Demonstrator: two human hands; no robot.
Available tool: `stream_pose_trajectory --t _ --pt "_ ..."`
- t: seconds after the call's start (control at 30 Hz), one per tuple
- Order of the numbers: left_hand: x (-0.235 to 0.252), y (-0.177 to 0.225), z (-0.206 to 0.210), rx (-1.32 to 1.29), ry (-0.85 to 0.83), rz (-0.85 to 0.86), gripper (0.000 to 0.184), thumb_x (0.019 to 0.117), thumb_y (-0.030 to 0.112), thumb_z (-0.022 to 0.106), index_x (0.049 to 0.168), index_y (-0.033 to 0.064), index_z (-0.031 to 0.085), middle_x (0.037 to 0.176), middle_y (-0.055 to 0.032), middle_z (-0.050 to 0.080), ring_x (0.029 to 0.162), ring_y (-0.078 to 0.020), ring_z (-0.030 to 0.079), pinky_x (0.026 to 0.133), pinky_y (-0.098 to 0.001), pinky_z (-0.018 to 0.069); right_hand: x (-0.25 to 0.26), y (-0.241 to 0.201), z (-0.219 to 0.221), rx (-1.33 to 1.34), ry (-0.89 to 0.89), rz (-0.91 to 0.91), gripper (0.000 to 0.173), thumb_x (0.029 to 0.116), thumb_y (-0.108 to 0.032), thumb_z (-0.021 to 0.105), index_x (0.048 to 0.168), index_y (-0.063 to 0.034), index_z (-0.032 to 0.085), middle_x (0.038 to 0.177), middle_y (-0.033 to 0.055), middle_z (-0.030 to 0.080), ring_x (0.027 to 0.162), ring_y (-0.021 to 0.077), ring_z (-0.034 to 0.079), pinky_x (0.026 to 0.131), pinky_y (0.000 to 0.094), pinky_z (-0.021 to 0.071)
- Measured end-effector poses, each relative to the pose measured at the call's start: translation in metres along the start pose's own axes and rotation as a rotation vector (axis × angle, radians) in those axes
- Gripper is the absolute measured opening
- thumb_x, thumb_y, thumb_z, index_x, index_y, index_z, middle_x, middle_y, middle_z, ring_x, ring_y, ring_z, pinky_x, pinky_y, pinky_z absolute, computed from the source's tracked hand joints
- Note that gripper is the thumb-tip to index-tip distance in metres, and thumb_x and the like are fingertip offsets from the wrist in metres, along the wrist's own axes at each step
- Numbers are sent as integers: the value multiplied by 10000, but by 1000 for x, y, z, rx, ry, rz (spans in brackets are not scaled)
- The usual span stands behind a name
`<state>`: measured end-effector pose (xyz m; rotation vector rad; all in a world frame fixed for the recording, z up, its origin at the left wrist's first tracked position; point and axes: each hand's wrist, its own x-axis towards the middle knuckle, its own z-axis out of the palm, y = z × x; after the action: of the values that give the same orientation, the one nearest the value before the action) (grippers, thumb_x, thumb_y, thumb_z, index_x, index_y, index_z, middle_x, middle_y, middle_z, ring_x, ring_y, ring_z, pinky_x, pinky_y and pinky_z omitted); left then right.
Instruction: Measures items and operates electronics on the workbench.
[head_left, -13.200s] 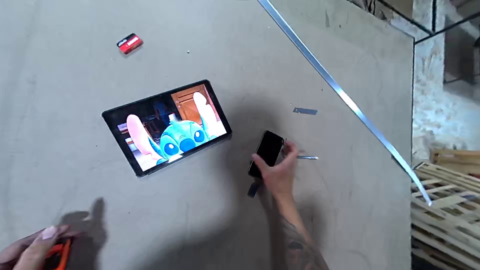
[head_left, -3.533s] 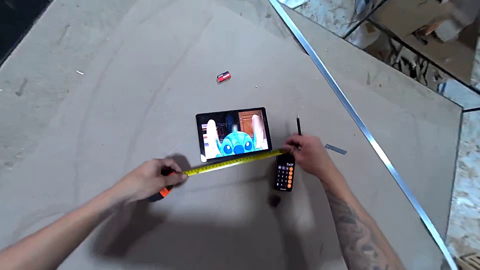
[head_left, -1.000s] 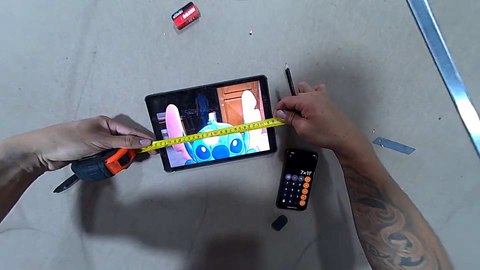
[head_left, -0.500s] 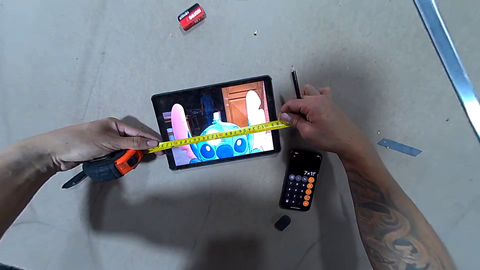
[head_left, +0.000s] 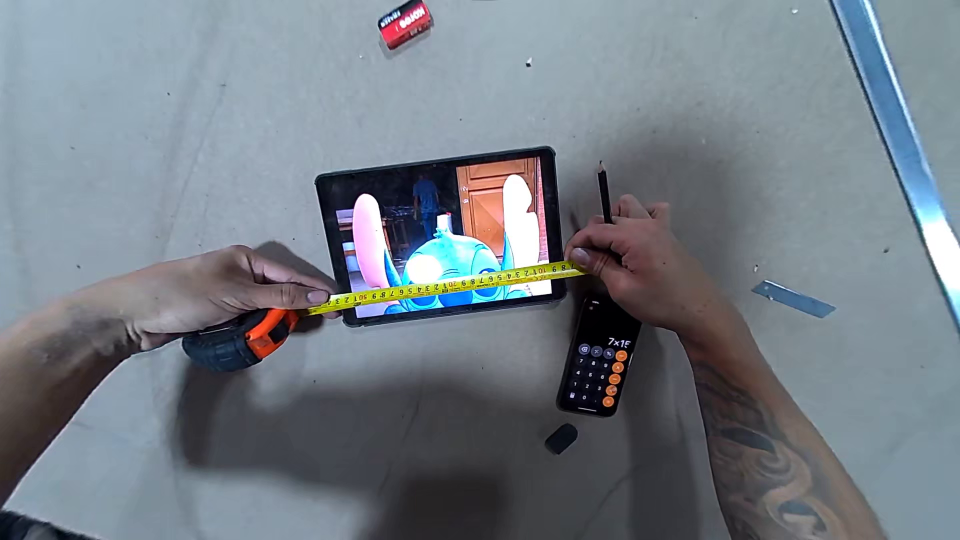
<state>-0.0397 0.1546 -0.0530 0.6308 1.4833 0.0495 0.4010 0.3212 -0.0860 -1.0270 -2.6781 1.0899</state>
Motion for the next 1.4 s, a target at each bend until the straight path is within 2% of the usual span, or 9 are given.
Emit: stream_pose_trajectory --t 0.17,0.3,0.47,0.6,0.8,1.13,1.3,1.4 --pt "7 -2 -14 38 3 26 235 945 407 727 1127 283 811 944 -79 775 707 -188 719 584 -323 599 8 3 -2 -19 17 -3 228 1031 -290 555 981 -216 765 805 -70 642 901 160 543 963 507 304" --pt "12 5 -25 96 28 35 244 940 439 724 1130 311 810 983 -52 784 750 -185 735 606 -336 613 23 7 -9 -36 9 -22 221 1032 -282 565 990 -193 763 801 -55 652 898 174 550 966 518 306" --pt "17 13 -35 92 59 71 249 955 409 712 1141 275 808 998 -62 784 754 -189 739 618 -328 619 39 11 -15 -24 -2 -24 210 1034 -273 571 993 -192 761 803 -58 654 901 163 558 987 526 303" --pt "22 9 -45 151 79 63 266 952 458 704 1143 303 806 1001 -44 786 771 -186 743 618 -343 622 43 12 -17 -4 9 -21 205 1030 -268 580 985 -196 766 809 -62 660 909 152 558 988 519 301" --pt "20 15 -42 136 101 40 250 960 433 699 1128 287 811 980 -51 786 742 -192 738 600 -344 614 45 14 -19 0 7 -27 211 1033 -277 574 972 -203 762 775 -72 634 869 136 545 984 515 299" --pt "23 8 -46 106 83 41 270 959 437 698 1136 266 809 996 -70 784 757 -199 743 601 -343 621 45 14 -20 5 -11 -17 206 1034 -276 575 989 -212 766 811 -79 652 909 140 549 1011 519 287" --pt "19 14 -42 133 73 26 268 947 478 701 1135 318 806 1012 -39 786 779 -186 743 619 -349 619 45 13 -19 -5 -12 -16 205 1034 -272 573 983 -218 764 821 -83 659 920 136 554 1023 525 283" --pt "12 22 -30 85 84 -2 225 964 394 701 1118 275 813 967 -65 783 735 -195 732 596 -338 609 40 13 -18 -13 -6 -37 220 1034 -274 561 981 -199 761 828 -55 652 922 174 541 980 526 291"
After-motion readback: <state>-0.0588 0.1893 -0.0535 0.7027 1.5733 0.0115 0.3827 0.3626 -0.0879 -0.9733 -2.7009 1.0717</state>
